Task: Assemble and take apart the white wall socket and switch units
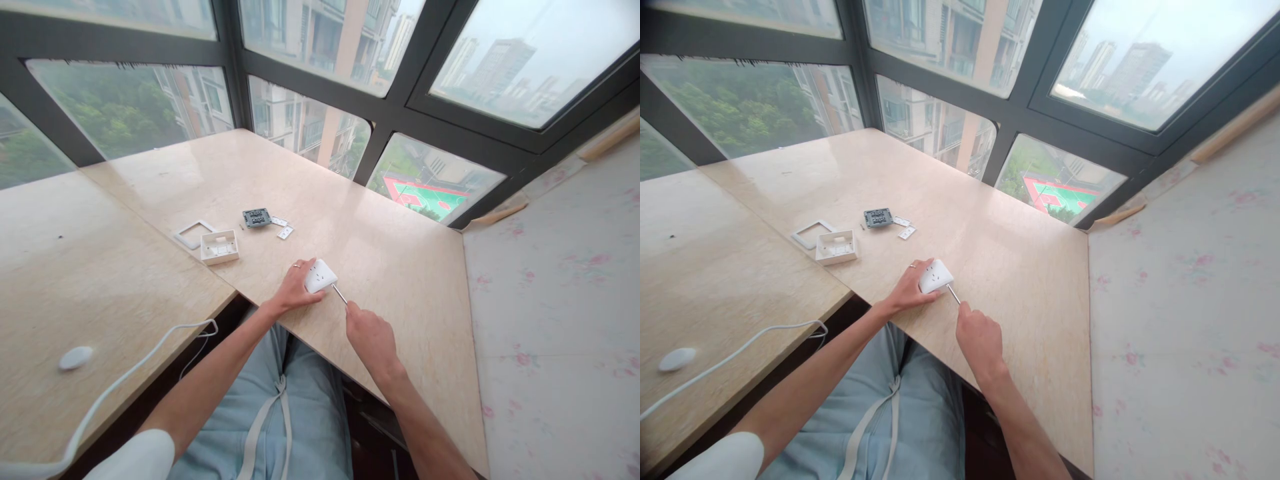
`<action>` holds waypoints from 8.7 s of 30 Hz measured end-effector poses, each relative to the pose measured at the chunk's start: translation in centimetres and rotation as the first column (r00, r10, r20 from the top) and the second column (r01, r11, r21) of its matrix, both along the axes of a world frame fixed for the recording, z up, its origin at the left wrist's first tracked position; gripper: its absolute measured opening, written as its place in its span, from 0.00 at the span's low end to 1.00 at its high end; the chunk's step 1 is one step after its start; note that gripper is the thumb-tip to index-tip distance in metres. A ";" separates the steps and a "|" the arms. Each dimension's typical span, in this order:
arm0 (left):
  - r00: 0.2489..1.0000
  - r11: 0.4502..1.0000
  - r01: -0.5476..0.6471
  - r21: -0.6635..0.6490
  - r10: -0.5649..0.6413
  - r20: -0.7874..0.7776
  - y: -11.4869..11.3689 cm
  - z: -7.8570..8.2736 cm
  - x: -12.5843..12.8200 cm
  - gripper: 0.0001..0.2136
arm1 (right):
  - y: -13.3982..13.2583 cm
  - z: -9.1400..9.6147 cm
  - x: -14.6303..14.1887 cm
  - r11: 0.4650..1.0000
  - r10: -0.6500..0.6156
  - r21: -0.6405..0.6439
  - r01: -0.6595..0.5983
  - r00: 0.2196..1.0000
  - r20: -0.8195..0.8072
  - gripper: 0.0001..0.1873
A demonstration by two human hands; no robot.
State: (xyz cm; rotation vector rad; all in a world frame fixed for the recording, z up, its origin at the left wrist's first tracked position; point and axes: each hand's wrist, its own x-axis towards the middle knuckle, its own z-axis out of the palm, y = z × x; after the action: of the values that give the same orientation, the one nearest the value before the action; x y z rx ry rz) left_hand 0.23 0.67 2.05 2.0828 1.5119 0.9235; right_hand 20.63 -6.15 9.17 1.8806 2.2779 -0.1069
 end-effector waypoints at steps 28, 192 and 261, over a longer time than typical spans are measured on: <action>0.991 0.997 0.018 0.069 -0.009 -0.135 -0.4 -0.2 0.7 0.39 | 1.3 -3.2 2.8 0.563 -0.794 -0.802 -0.199 0.139 -0.592 0.16; 0.930 0.979 0.199 -0.042 -0.175 0.323 -2.5 -0.3 -2.7 0.39 | 7.9 6.3 -9.4 0.693 0.656 -0.376 -0.616 0.755 -0.027 0.25; 0.805 0.977 0.152 -0.147 -0.036 0.592 -3.7 -0.3 -1.7 0.46 | 5.7 -2.2 -4.4 0.821 0.570 0.288 -0.493 0.711 -0.411 0.31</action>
State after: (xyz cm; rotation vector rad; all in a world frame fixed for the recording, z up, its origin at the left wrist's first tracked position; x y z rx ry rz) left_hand -1.47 -2.99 1.72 1.5144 1.0995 1.1940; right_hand 16.20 -0.41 7.00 1.2512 3.1738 -0.3564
